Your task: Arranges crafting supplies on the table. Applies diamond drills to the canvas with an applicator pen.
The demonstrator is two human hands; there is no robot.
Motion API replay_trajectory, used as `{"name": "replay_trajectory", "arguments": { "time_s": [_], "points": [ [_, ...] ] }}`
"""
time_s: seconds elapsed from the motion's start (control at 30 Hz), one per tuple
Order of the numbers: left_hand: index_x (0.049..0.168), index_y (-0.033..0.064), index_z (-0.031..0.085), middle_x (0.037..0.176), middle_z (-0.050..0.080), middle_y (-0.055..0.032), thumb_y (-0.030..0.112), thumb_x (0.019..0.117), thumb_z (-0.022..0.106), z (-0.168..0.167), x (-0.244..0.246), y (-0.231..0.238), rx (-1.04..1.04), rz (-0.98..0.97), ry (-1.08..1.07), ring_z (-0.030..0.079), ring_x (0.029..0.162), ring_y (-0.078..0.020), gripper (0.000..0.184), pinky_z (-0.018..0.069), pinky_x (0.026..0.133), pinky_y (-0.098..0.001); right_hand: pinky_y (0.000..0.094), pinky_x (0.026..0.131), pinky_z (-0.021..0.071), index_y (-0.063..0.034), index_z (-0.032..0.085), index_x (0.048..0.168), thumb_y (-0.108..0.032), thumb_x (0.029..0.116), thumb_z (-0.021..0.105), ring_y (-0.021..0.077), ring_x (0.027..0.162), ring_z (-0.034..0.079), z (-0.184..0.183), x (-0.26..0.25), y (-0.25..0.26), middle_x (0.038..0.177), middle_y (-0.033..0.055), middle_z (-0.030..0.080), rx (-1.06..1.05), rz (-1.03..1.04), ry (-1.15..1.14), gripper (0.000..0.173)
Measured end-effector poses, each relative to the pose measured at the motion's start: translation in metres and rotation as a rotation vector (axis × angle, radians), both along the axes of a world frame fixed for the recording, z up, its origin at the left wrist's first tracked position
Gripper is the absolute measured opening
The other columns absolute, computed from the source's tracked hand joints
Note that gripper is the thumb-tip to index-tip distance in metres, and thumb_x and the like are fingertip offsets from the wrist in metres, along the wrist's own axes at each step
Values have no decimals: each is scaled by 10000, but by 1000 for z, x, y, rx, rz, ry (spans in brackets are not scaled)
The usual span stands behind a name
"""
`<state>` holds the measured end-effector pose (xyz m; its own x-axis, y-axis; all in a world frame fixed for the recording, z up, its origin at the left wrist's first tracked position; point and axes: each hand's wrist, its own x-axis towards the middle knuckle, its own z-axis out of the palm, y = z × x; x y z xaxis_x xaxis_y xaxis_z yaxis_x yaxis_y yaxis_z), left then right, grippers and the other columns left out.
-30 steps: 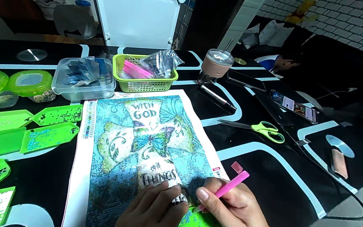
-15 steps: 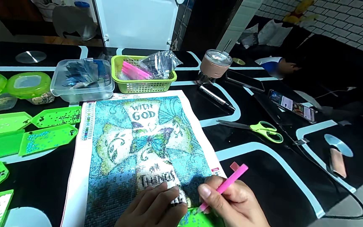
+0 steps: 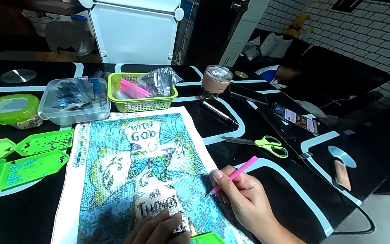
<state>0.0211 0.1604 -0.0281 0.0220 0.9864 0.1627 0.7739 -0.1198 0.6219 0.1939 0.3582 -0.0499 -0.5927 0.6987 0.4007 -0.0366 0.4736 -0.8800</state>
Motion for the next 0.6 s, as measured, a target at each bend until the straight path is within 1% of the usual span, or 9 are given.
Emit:
{"name": "replay_trajectory", "arguments": {
  "time_s": [0.33,0.6],
  "points": [
    [1239,100,728,1359,670,-147,424,920,731,1,0,0,-9,-5,0,584,1319,-370,455,449,1109,-501,124,571,487,-76,663,849,-178,1064,554,-31,633,588,-2,0,0,717,-55,635,39,11,-3,262],
    [1244,103,726,1364,667,-147,418,925,728,1,-1,0,-5,-9,-2,580,1324,-361,448,443,1112,-491,113,570,467,-56,638,839,-220,1074,544,-39,621,563,-2,1,0,690,-35,604,245,-25,-104,302]
  ]
}}
